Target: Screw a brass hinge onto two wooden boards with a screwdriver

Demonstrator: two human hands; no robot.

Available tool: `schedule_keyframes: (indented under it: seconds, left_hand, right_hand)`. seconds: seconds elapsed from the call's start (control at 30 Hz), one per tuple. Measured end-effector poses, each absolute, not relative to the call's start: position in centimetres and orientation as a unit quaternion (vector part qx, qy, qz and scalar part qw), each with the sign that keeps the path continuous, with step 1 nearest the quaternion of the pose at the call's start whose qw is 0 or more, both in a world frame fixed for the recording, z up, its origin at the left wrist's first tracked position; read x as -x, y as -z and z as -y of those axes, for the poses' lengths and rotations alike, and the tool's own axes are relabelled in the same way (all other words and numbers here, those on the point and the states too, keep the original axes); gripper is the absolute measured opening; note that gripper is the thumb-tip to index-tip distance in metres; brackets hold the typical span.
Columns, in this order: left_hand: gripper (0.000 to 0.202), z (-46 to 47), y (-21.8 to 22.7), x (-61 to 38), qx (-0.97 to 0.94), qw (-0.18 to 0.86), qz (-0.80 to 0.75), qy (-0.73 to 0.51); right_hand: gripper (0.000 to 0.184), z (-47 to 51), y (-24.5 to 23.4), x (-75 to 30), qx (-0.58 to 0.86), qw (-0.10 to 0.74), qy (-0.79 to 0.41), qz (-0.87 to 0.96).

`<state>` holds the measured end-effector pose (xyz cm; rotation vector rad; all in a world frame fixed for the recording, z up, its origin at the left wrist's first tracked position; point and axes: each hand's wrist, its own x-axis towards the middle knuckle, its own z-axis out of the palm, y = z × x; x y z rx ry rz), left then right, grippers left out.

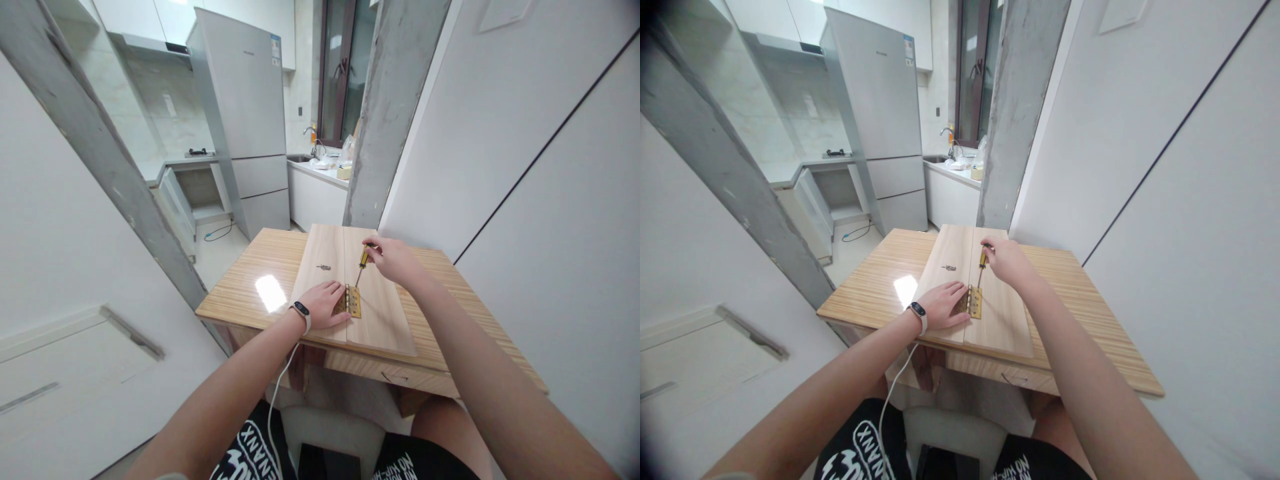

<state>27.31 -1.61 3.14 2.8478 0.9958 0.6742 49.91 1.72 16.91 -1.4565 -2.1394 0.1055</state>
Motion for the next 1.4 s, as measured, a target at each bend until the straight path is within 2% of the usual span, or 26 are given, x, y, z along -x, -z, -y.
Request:
schedule_keyframes:
  seconds: [0.17, 0.43, 0.73, 0.97, 1.2, 1.4]
  left_hand:
    - [0.067, 1.6, -3.2, -27.2, -0.921, 0.022, -0.321, -0.218]
    - [0.064, 1.7, -3.4, -27.2, -0.921, 0.016, -0.321, -0.218]
    - [0.062, 1.7, -3.3, -27.2, -0.922, 0.026, -0.321, -0.214]
    - [0.059, 1.6, -3.1, -27.1, -0.924, 0.016, -0.322, -0.204]
    - [0.057, 1.6, -3.2, -27.2, -0.925, 0.01, -0.32, -0.205]
    - [0.057, 1.6, -3.0, -27.1, -0.925, 0.007, -0.32, -0.206]
  right_hand:
    - [0.017, -1.6, -17.5, -49.9, 0.556, 0.267, -0.003, 0.787]
    - [0.016, -1.4, -16.9, -49.8, 0.513, 0.312, -0.032, 0.799]
    - [0.026, -1.9, -16.7, -51.1, 0.549, 0.271, -0.084, 0.786]
    - [0.018, -2.1, -16.4, -51.0, 0.542, 0.295, -0.04, 0.786]
    - [0.019, -2.5, -16.2, -51.0, 0.541, 0.308, 0.004, 0.782]
    - [0.018, -2.2, -16.4, -50.6, 0.522, 0.304, -0.045, 0.796]
